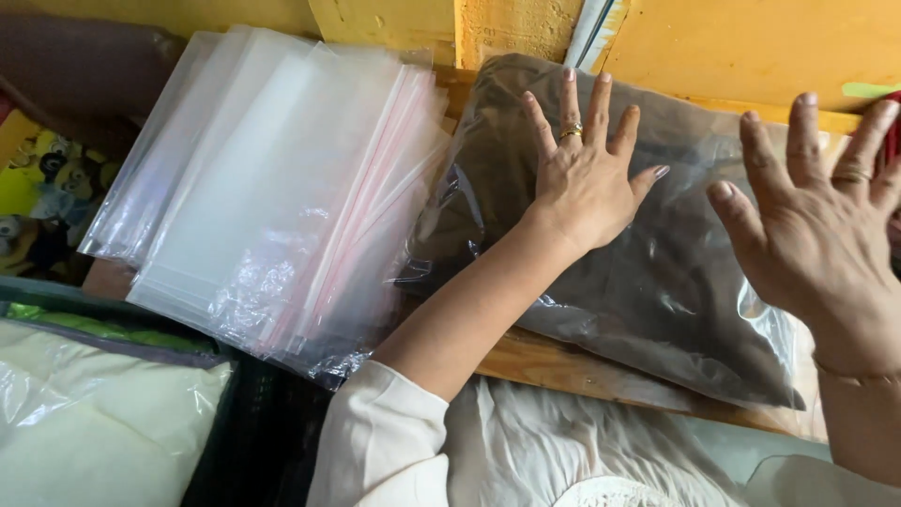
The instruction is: Smoothing a brown fabric item inside a plastic zip-lock bag and sealing the closure.
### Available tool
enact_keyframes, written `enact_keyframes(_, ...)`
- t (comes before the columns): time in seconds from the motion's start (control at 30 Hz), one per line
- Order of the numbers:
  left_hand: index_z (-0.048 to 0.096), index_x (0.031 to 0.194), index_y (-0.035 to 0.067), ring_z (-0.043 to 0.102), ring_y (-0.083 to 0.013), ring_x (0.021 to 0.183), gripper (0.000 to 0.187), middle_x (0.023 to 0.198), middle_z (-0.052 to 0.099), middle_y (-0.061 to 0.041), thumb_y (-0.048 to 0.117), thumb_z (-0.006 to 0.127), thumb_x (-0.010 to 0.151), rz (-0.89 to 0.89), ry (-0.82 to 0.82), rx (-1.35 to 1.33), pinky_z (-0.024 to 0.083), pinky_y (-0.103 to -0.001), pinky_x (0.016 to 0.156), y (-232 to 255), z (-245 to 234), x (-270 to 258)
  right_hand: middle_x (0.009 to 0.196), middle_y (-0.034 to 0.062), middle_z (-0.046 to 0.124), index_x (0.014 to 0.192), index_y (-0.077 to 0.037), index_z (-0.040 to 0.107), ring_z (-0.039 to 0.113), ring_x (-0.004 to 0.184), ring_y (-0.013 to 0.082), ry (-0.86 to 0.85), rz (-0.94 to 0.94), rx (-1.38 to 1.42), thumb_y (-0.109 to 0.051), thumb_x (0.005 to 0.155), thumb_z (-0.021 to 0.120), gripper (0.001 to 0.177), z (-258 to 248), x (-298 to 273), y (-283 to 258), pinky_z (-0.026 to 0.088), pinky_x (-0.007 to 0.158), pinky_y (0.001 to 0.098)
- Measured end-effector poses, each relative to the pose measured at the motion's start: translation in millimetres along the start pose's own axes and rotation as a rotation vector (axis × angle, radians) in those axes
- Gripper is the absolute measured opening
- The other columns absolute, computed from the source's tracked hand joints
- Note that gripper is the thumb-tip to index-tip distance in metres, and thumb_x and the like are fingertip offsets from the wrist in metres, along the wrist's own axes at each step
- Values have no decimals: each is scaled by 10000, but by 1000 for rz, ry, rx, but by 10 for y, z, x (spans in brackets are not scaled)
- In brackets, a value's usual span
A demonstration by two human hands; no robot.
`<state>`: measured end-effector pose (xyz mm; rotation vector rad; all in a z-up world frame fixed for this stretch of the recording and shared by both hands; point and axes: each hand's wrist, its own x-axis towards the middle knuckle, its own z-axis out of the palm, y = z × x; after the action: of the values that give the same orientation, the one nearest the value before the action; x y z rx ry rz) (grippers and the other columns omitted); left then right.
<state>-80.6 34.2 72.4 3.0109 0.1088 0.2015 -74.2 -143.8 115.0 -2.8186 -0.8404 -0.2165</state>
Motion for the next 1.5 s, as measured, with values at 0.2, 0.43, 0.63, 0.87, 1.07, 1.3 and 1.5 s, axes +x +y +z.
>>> enact_keyframes(0.2, 27, 1506, 290, -93, -491, 1394, 744, 1538, -113, -147, 676, 77, 871, -6, -47, 68, -50, -726, 1047, -123, 201, 62, 1552, 103, -69, 1499, -234, 48, -103, 1379, 412, -286, 312, 133, -592, 848, 194, 757, 450, 343, 6, 17, 1047, 697)
enact_keyframes(0.43, 18, 1492, 286, -109, -469, 1394, 766, 1547, -110, -110, 665, 33, 826, -26, -146, 20, -73, -720, 1033, -108, 246, 45, 1550, 132, -60, 1499, -208, 68, -70, 1381, 441, -287, 352, 168, -589, 841, 228, 777, 608, 273, -4, 53, 1061, 670)
enact_keyframes(0.63, 2, 1491, 283, -130, -486, 1389, 766, 1546, -157, -105, 657, 77, 827, -70, -315, -44, -70, -738, 1019, -123, 212, 194, 1549, 163, 19, 1493, -200, 125, -1, 1366, 495, -285, 303, 116, -598, 840, 254, 776, 721, 430, 101, 96, 1026, 704)
enact_keyframes(0.87, -27, 1491, 262, -122, -486, 1391, 745, 1545, -173, -109, 629, 97, 856, -55, -358, -41, -53, -736, 1019, -93, 198, 71, 1551, 161, 21, 1491, -209, 117, -6, 1379, 474, -291, 279, 64, -609, 840, 245, 774, 813, 305, 165, 90, 1018, 700)
enact_keyframes(1.07, 8, 1492, 248, -87, -496, 1388, 734, 1549, -125, -131, 614, 106, 863, -68, -328, -34, -35, -737, 1017, -94, 259, 158, 1558, 132, 10, 1493, -269, 76, 5, 1394, 446, -340, 312, 13, -670, 811, 189, 799, 768, 429, 130, 86, 1049, 653)
enact_keyframes(1.3, 19, 1494, 259, -155, -489, 1382, 753, 1553, -144, -119, 614, 84, 833, -64, -423, -178, -125, -714, 1019, -133, 166, 135, 1571, 44, -63, 1483, -339, 44, -78, 1413, 393, -446, 336, 81, -684, 771, 214, 809, 777, 456, 273, -8, 1093, 616)
enact_keyframes(1.5, 273, 1422, 8, 337, -310, 1354, 632, 1492, 254, -201, 447, 212, 971, 72, -695, -436, 272, -462, 1127, -366, -368, 473, 1545, 188, 24, 1384, -442, 326, -156, 1398, 452, -512, 270, -91, -725, 807, 155, 664, 157, 741, 358, -116, 1040, 684)
